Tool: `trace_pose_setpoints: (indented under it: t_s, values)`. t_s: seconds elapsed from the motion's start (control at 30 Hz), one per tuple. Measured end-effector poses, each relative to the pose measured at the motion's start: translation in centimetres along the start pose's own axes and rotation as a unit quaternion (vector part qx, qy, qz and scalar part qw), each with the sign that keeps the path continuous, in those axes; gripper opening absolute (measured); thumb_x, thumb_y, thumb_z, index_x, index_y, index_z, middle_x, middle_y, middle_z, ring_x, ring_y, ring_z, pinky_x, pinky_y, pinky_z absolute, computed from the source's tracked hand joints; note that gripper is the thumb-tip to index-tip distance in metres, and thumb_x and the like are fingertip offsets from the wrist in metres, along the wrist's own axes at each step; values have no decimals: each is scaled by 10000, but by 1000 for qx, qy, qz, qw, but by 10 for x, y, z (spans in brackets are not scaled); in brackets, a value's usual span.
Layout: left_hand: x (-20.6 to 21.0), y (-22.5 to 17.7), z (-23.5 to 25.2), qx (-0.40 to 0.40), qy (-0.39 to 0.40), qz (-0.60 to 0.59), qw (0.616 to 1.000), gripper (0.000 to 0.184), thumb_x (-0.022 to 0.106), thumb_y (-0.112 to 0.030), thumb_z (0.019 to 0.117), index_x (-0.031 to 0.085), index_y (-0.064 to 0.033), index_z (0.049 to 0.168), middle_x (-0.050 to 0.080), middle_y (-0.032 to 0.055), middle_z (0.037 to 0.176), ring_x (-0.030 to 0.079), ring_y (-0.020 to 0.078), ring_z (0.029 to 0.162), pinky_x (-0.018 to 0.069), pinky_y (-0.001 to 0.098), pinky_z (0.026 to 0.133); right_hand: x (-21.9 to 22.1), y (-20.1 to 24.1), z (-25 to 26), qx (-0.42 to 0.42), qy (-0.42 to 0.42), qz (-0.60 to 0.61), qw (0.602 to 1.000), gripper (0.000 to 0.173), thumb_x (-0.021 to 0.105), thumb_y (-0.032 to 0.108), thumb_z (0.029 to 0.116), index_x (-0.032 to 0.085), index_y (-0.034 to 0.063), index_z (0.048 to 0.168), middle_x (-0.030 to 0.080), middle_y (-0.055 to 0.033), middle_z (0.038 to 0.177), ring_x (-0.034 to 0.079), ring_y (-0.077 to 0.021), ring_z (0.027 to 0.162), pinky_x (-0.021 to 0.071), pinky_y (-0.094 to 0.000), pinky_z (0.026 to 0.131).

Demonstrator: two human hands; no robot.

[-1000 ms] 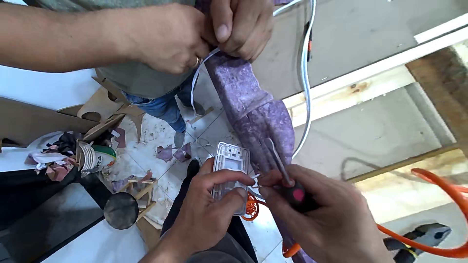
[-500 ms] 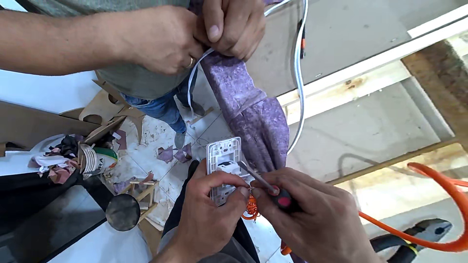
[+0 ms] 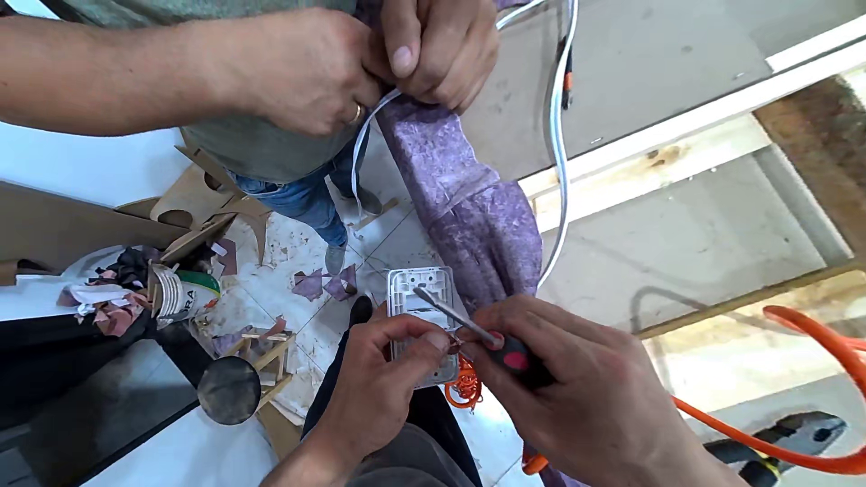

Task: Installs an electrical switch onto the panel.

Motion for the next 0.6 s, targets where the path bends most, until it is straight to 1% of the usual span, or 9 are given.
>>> trace_pose_setpoints:
  t_s: [0.13, 0.23, 0.3, 0.33, 0.4, 0.47, 0.53, 0.57, 0.6]
  values:
    - [-1, 1, -2, -58, -12, -27, 998, 129, 673, -167, 929, 758, -69, 925, 706, 72, 940, 691, 127, 877, 596, 310, 815, 2, 8, 2, -42, 2, -18, 999, 70, 623, 210, 936, 677, 167, 924, 648, 65, 891, 530, 40, 640, 408, -122, 496]
    - [-3, 1, -1, -59, -16, -26, 998, 106, 687, -129, 922, 746, -41, 917, 709, 82, 871, 685, 121, 816, 589, 293, 776, 2, 7, 2, -55, 21, -25, 998, 76, 632, 223, 935, 691, 182, 957, 660, 72, 920, 560, 33, 667, 440, -134, 513]
    - [-5, -2, 0, -49, -27, -7, 998, 93, 713, -142, 913, 753, -59, 925, 709, 80, 922, 687, 125, 850, 593, 294, 785, 2, 6, 3, -55, 13, -40, 998, 94, 618, 224, 945, 701, 181, 957, 667, 64, 899, 567, 17, 656, 438, -152, 506]
    - [-6, -4, 1, -29, -37, 23, 999, 96, 722, -170, 909, 762, -85, 925, 699, 68, 962, 677, 125, 880, 589, 294, 788, 1, 6, 4, -53, 8, -50, 997, 110, 613, 226, 945, 710, 176, 953, 670, 62, 882, 568, 11, 645, 437, -160, 498]
    - [-6, -12, 2, 60, -71, 125, 988, 79, 724, -218, 916, 767, -154, 899, 699, 17, 994, 678, 99, 905, 598, 279, 766, 3, 4, 6, -40, 3, -72, 997, 131, 601, 241, 916, 715, 176, 909, 647, 75, 806, 548, 0, 599, 421, -187, 467]
    - [-3, -18, 1, 165, -114, 216, 956, 68, 714, -236, 917, 757, -203, 876, 672, 0, 1110, 667, 87, 1005, 610, 271, 787, 6, -2, 11, 6, 22, -75, 997, 143, 596, 285, 890, 701, 206, 837, 583, 115, 702, 500, 10, 537, 392, -198, 431]
    - [2, -18, 0, 255, -129, 257, 923, 58, 703, -217, 932, 746, -193, 902, 608, 67, 1322, 627, 146, 1191, 612, 317, 900, 10, -17, 17, 112, 87, -40, 989, 177, 603, 347, 873, 608, 273, 712, 472, 160, 562, 435, 29, 455, 345, -206, 385]
    - [5, -17, 0, 285, -132, 268, 911, 64, 694, -228, 941, 742, -193, 915, 577, 85, 1374, 613, 158, 1225, 610, 322, 920, 14, -25, 18, 180, 141, -10, 973, 223, 612, 357, 879, 574, 285, 670, 457, 149, 517, 438, 12, 431, 343, -232, 377]
    - [6, -16, 0, 300, -135, 271, 904, 72, 686, -242, 948, 738, -198, 924, 564, 88, 1395, 610, 156, 1233, 610, 312, 919, 17, -31, 20, 237, 196, 22, 951, 249, 623, 360, 899, 585, 286, 665, 498, 127, 511, 484, -11, 435, 386, -258, 388]
Point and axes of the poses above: each hand's wrist, its own z-axis towards the middle knuckle, its own x-axis out of the palm, y = z × x, the point moved 8 cm from there along z, towards the middle knuckle
